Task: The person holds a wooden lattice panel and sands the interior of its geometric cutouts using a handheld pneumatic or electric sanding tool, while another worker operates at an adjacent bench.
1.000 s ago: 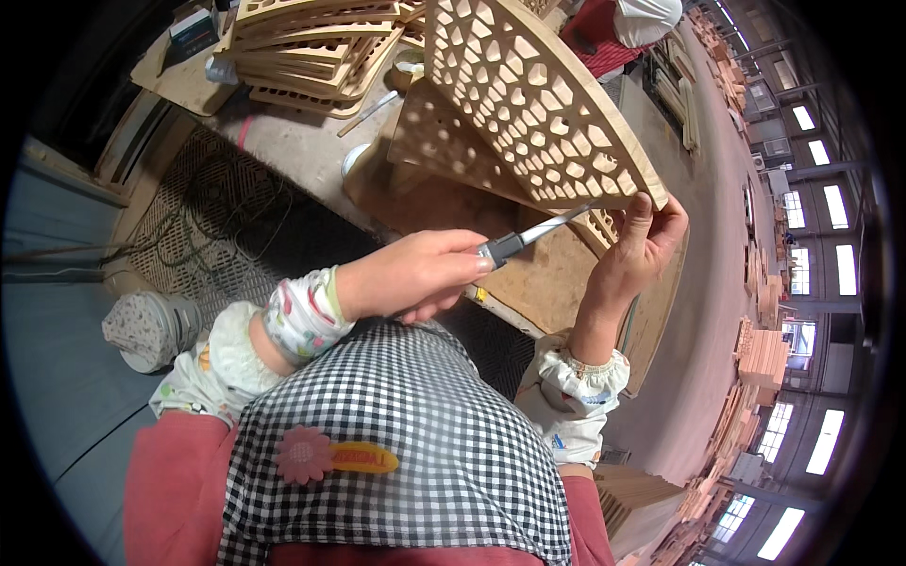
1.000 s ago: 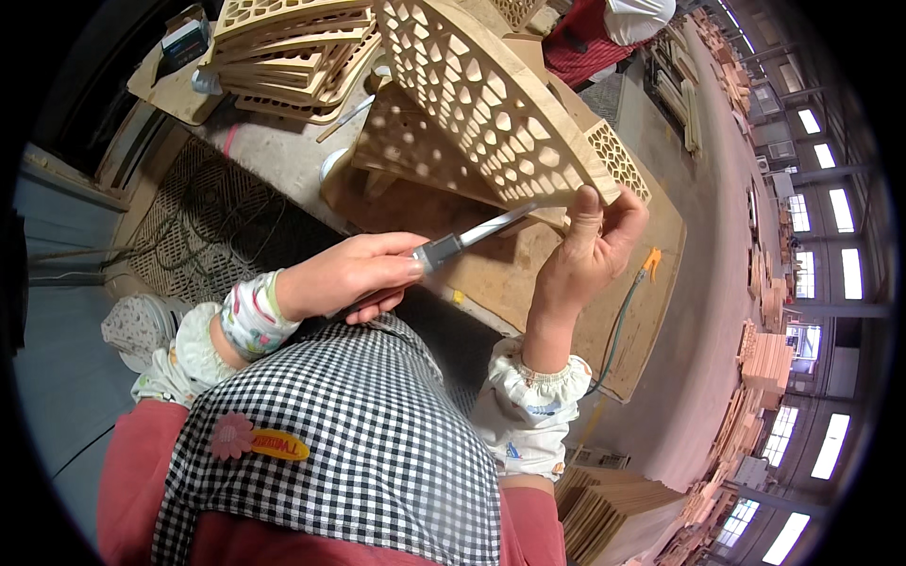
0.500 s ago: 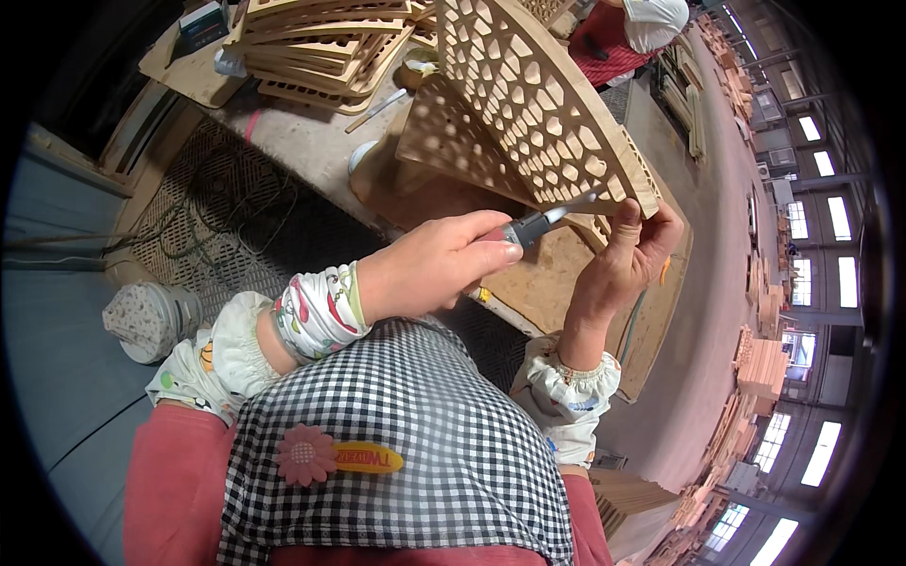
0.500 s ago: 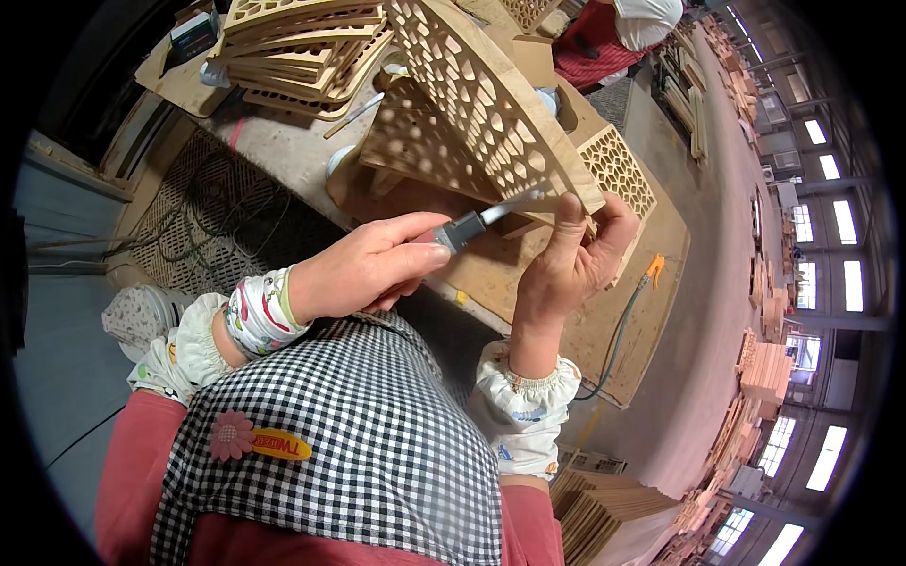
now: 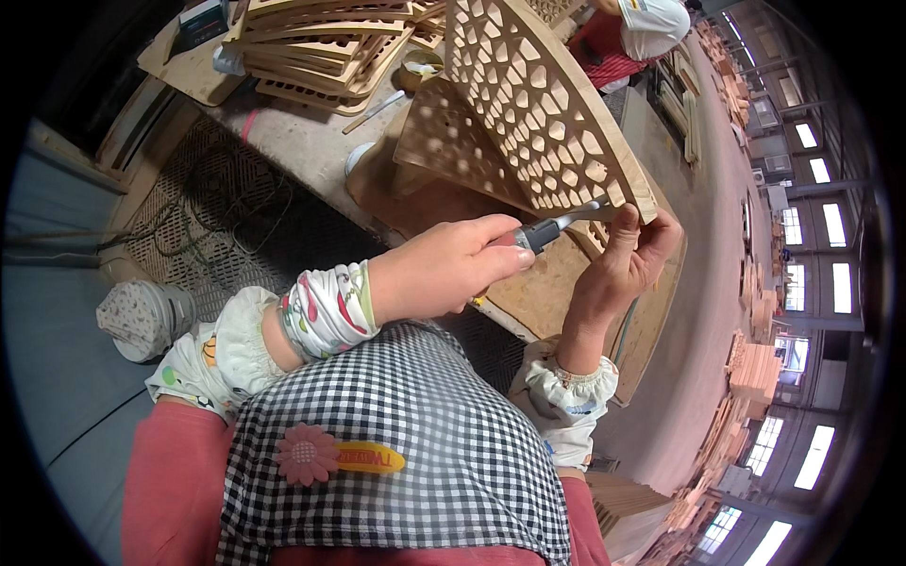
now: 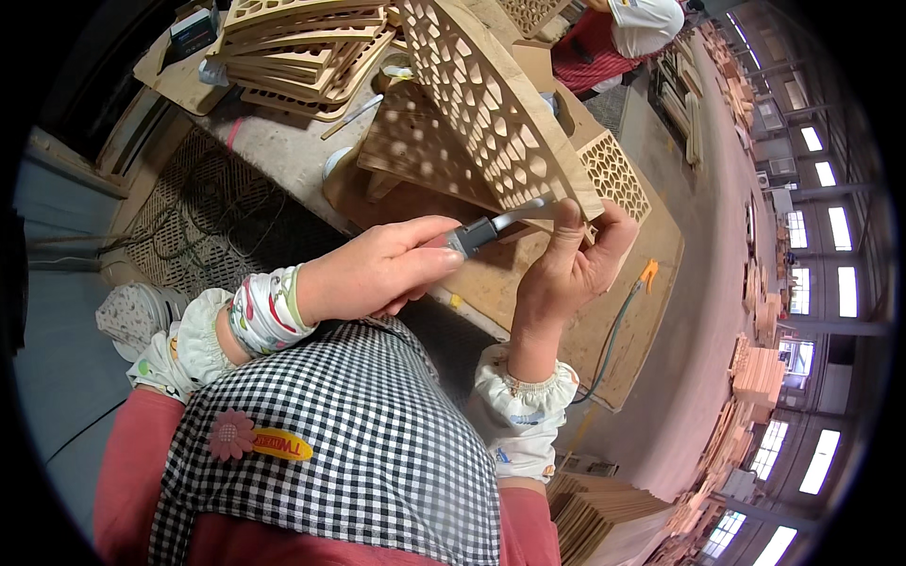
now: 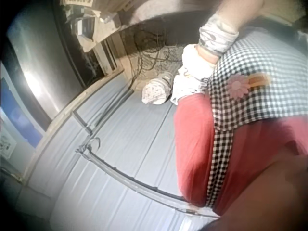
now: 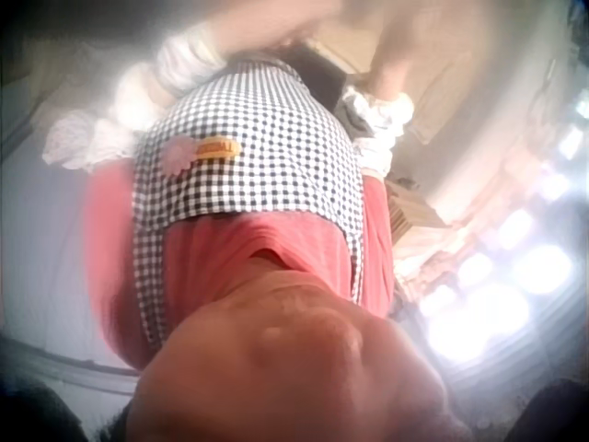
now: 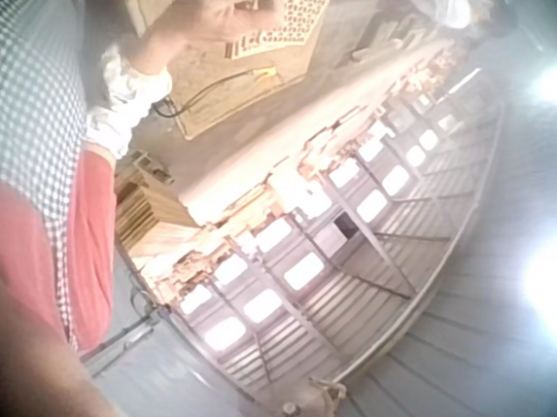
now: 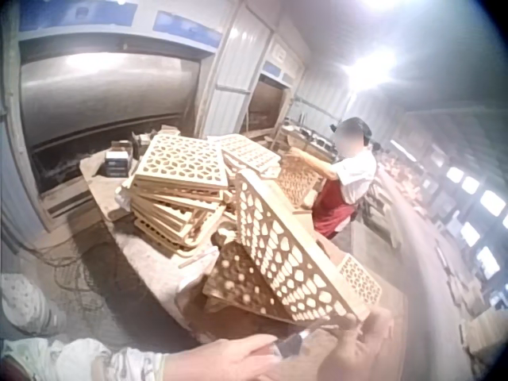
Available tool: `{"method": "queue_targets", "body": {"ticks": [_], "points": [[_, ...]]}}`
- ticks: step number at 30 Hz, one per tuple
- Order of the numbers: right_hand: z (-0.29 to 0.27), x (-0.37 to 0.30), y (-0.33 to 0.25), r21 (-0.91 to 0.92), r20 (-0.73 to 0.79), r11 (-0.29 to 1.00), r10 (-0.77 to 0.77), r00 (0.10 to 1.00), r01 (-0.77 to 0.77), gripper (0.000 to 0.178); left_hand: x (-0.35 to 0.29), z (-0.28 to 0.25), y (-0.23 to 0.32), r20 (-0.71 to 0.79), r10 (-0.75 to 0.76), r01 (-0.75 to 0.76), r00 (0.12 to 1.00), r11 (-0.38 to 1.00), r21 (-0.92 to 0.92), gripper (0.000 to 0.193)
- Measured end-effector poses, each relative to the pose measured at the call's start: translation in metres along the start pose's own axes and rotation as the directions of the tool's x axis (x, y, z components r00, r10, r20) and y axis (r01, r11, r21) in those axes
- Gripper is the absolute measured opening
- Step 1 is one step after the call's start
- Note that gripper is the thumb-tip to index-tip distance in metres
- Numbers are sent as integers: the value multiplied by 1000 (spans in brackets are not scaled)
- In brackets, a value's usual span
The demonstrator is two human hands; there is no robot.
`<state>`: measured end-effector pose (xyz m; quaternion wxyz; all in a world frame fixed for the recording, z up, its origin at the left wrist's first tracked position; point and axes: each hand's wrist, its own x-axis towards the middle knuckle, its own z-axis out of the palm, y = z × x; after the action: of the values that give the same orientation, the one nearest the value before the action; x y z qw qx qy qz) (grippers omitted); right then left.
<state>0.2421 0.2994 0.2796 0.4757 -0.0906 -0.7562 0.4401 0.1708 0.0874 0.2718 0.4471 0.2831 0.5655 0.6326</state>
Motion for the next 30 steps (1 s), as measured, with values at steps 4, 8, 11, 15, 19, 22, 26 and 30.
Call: {"method": "queue_targets", "body": {"ticks": [4,8,11,15,19,22,26,30], "points": [[3,-3,-3,35,22,999,11,1000,-12,26,-5,13,1,-189,225,-126,956,894,430,43],[6,-6,-8,47,25,998,30,999,-31,25,-8,14,6,-255,252,-60,933,810,583,42],[7,-7,-7,49,32,998,36,999,-38,24,-12,10,6,-277,239,-20,931,790,612,45],[-1,-1,12,4,-15,1000,7,1000,-7,23,-27,-9,-9,-197,200,-81,960,869,489,55],[6,-1,10,59,-57,998,-16,998,20,22,-47,-15,9,-52,-91,91,994,996,-14,53],[7,-4,7,38,-57,999,-9,998,11,23,-37,-17,11,17,-79,80,997,995,-65,52],[-3,-6,15,-142,-10,987,-83,997,80,29,-27,-18,20,37,-94,96,995,993,-63,48],[2,0,15,-102,-40,992,-73,997,68,30,-22,-18,8,110,-76,91,991,986,-138,46]]}}
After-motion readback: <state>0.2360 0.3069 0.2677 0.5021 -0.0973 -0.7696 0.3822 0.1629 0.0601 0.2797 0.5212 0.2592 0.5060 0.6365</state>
